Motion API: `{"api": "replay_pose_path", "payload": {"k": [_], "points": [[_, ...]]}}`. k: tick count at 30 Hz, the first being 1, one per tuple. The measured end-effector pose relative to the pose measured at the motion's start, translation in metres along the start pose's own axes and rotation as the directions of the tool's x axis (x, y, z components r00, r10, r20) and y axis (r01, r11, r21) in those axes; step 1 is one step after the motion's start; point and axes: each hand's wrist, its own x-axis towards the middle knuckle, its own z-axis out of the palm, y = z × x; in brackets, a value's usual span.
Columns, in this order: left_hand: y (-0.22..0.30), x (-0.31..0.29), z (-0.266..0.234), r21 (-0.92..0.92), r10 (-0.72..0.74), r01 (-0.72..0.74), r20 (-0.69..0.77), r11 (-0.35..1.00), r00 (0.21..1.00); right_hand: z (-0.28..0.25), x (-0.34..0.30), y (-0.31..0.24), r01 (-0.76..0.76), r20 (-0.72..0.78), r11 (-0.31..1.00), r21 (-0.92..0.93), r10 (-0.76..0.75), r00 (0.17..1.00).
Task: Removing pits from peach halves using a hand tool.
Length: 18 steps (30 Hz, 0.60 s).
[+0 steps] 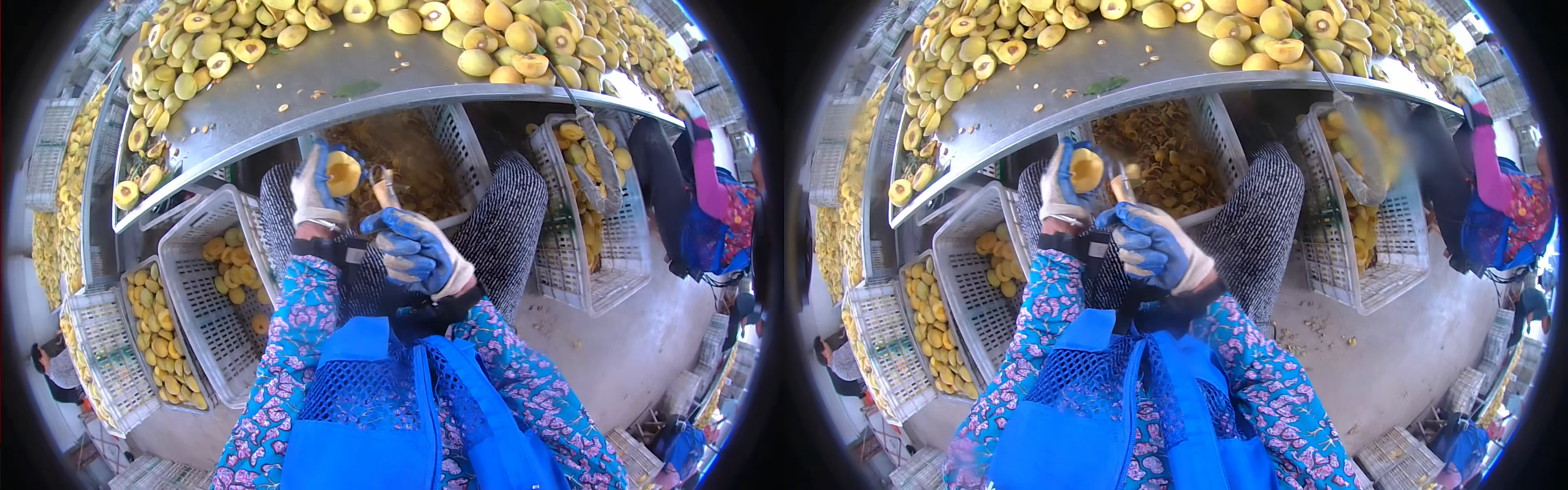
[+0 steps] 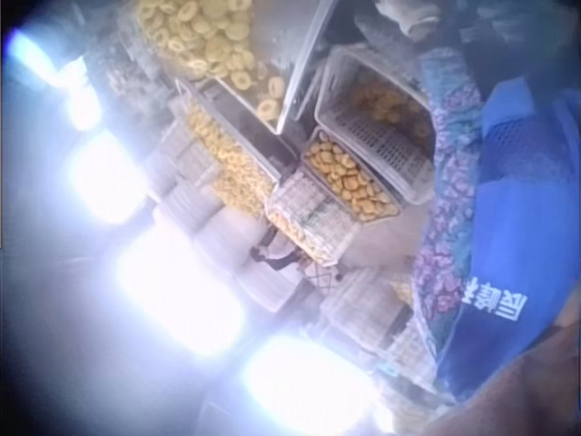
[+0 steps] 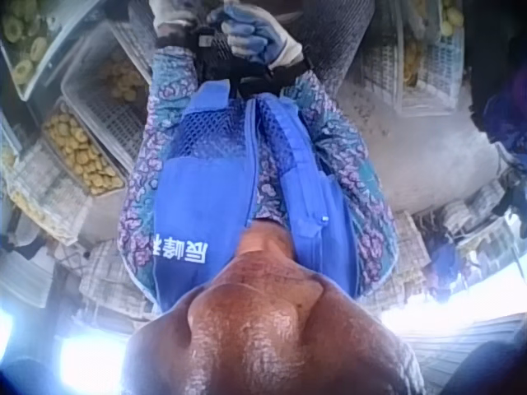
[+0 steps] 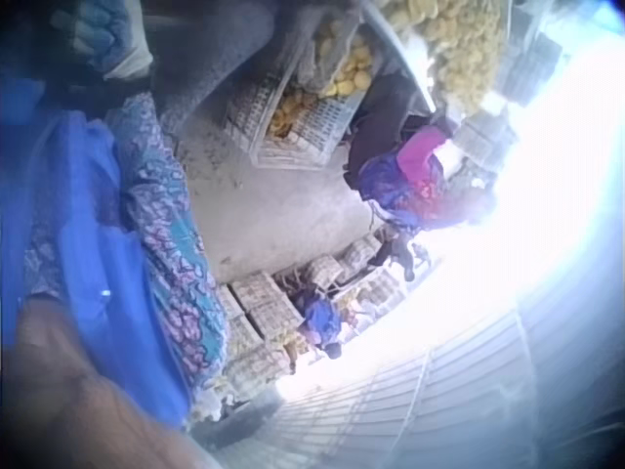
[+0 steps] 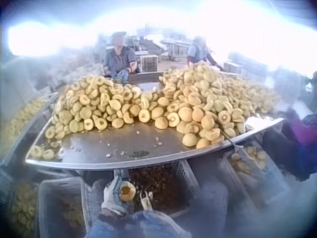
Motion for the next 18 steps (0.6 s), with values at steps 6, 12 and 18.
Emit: {"api": "replay_pose_path", "payload": {"k": [6, 12, 18], "points": [[0.101, 0.01, -0.096, -0.169, 0.096, -0.039, 0.342, 0.985, 0.935, 0.011, 0.01, -0.021, -0.096, -0.441, 0.708, -0.699, -0.323, 0.837], [0.171, 0.024, -0.124, 0.813, 0.621, -0.373, 0.017, 0.448, 0.784, -0.004, -0.006, -0.04, -0.175, -0.409, 0.496, -0.851, -0.414, 0.813], [0.088, 0.025, 0.13, 0.591, 0.174, -0.736, 0.728, 0.331, 0.663, -0.035, -0.018, -0.062, -0.17, -0.369, 0.365, -0.915, -0.589, 0.719]]}}
